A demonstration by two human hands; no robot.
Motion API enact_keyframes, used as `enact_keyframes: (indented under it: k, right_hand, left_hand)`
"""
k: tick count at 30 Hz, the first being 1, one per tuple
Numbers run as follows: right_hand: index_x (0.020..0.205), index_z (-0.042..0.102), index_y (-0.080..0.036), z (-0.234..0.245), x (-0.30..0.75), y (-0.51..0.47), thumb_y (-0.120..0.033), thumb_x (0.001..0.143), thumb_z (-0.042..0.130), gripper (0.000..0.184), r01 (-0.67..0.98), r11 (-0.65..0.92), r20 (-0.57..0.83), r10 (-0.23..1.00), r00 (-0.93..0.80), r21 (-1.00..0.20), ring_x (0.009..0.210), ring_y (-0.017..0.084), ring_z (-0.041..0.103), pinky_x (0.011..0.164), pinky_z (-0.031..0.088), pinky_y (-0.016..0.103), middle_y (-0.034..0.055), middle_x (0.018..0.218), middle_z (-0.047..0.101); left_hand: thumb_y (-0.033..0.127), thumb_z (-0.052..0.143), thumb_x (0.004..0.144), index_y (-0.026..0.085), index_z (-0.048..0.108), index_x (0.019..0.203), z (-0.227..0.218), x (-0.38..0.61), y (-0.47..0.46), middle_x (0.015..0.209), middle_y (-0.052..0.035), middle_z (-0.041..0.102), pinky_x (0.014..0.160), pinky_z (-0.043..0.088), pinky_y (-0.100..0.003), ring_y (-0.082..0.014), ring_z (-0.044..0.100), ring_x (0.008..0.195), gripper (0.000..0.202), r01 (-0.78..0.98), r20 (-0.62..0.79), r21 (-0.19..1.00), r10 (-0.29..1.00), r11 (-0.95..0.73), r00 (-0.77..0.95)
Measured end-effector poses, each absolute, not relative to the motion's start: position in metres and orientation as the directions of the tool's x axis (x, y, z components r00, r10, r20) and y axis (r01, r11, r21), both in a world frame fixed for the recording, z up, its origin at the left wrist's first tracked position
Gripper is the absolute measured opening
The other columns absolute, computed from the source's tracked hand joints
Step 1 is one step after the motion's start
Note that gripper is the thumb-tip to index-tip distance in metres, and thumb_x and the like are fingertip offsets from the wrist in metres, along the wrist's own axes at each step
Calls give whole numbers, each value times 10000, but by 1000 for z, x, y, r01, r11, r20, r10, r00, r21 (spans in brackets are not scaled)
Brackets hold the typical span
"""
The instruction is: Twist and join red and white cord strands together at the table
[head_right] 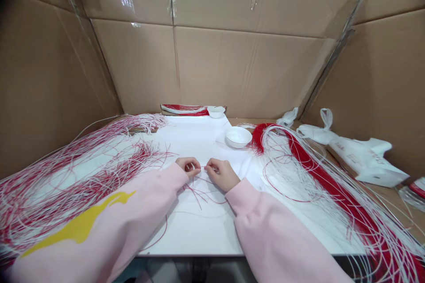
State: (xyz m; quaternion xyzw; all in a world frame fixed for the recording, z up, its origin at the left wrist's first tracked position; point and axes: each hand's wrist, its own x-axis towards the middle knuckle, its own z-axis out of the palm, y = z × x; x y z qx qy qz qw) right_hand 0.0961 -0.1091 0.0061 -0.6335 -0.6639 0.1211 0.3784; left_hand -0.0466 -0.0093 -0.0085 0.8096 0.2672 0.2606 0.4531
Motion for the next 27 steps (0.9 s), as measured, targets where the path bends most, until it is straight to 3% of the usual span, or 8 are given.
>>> enact_keyframes:
  k: [9,21,27]
  right_hand:
    - [700,585,-139,7,88,-110,-242,810,456,198,706,186,323,944,64,-684,575,98,461,558,339,210,-2,627,578]
    - [689,566,-139,7,85,-108,-192,791,433,176,652,169,339,930,144,-739,608,115,522,583,377,219,12,656,602]
    - [663,570,-141,8,86,-109,-164,764,455,155,656,161,358,917,177,-738,601,107,527,582,385,205,2,643,604]
  left_hand:
    - [266,696,551,183,607,734,-15,-46,-7,729,7,609,645,338,-228,-121,480,673,220,386,247,619,637,-683,730]
    - [323,607,641,200,635,701,-9,-41,-8,716,-7,606,622,298,-249,-148,495,701,139,477,118,550,629,-686,768]
    - [272,567,663,183,606,690,-5,-42,-12,730,2,590,645,323,-241,-127,493,695,101,447,149,515,589,-732,794]
